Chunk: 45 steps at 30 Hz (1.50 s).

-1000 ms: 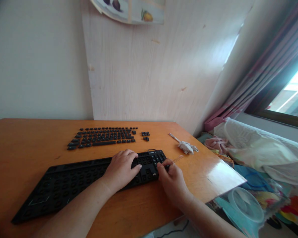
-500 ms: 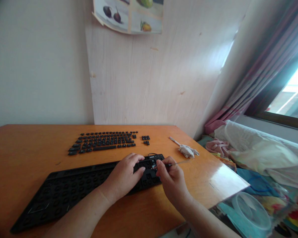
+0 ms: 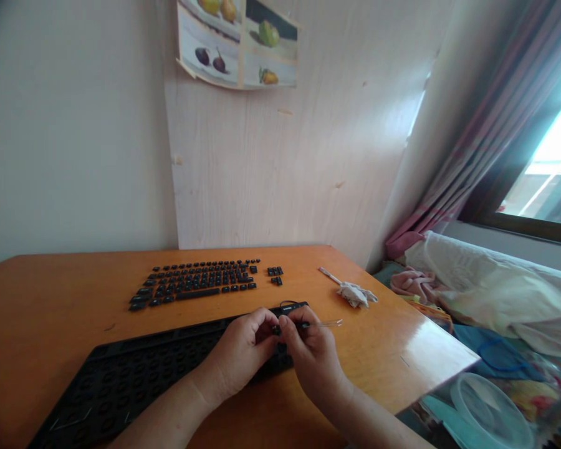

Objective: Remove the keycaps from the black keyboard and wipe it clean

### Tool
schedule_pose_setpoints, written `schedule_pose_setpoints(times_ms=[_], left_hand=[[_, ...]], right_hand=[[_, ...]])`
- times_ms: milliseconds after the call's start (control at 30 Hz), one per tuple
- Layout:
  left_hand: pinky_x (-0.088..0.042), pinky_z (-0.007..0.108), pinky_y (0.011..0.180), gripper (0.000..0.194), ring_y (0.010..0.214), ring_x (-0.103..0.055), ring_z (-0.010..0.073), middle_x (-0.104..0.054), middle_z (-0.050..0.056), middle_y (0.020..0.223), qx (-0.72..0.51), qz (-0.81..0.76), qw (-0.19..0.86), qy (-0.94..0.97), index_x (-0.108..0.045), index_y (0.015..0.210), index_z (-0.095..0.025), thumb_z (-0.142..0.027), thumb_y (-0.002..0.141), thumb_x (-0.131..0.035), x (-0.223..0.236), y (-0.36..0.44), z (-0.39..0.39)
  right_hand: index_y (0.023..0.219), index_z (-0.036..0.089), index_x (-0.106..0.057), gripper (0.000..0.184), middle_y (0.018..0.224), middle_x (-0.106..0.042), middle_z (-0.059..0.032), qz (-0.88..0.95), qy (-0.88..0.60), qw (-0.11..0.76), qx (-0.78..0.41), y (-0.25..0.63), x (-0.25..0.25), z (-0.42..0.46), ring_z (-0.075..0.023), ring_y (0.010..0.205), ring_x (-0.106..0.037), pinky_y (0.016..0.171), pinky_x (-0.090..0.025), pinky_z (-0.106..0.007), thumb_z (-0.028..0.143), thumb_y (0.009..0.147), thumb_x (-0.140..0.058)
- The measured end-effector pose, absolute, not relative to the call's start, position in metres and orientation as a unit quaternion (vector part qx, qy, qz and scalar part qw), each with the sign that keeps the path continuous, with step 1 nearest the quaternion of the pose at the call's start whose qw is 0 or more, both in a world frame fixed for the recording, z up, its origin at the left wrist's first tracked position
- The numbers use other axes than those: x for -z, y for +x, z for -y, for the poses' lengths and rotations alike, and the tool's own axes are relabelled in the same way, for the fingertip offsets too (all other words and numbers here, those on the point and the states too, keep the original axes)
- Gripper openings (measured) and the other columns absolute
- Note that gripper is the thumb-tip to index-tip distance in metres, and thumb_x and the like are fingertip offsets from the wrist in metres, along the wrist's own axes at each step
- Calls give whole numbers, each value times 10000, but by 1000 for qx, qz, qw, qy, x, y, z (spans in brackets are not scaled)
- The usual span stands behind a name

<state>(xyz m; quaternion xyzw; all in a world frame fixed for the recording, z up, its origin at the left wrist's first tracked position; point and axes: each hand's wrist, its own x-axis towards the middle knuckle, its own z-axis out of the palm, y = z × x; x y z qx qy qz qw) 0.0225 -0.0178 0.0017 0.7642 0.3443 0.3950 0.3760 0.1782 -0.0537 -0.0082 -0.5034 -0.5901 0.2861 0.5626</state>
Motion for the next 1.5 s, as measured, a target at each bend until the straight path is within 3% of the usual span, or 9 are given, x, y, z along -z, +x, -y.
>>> schedule_pose_setpoints(times_ms=[100,233,433,600,900,1233,1500], left_hand=[[-438,254,675,126,724,-606,158,-675,6,774,-404,-364,385,746,-623,856,-203,-144,774,-548,2,23,15],[-445,244,659,116,697,-594,142,-652,-5,733,-412,-380,461,688,-619,853,-185,-153,743,-599,0,23,12],[-492,254,723,165,742,-624,131,-675,10,783,-432,-359,594,575,-620,914,-159,-177,753,-647,-7,23,14],[-481,230,694,155,713,-613,113,-683,15,779,-428,-358,615,558,-624,899,-139,-128,745,-632,-12,24,17],[-503,270,735,153,765,-669,147,-714,54,828,-403,-376,627,550,-626,946,-143,-195,821,-555,-11,20,12],[-531,322,791,218,840,-692,179,-717,94,944,-432,-405,595,544,-591,1030,-139,-235,840,-543,-11,17,10],[-505,302,737,158,782,-665,182,-698,46,836,-483,-442,403,639,-631,894,-166,-287,839,-545,-4,11,2]], right_hand=[[827,185,-592,288,676,-607,-9,602,-506,565,-251,179,4,56,-118,552,-507,503,-394,-235,461,907,-571],[1003,197,-641,254,841,-679,-45,629,-497,564,-196,182,-3,56,-143,660,-596,574,-464,-250,421,926,-548],[997,214,-679,164,876,-682,-55,749,-479,450,-85,193,-7,46,-174,774,-623,729,-496,-296,270,917,-547],[1094,243,-663,232,983,-669,-63,800,-464,377,-59,197,-8,44,-189,880,-622,777,-490,-306,201,883,-573],[1115,251,-673,237,989,-673,-61,808,-469,355,-30,199,-10,38,-186,884,-629,793,-486,-299,222,900,-575],[1097,244,-680,219,945,-669,-59,809,-456,370,-36,213,-10,19,-174,829,-626,737,-484,-280,252,896,-593],[1017,209,-687,182,855,-658,-28,776,-492,392,-37,244,-13,-31,-153,763,-596,705,-451,-266,282,887,-583]])
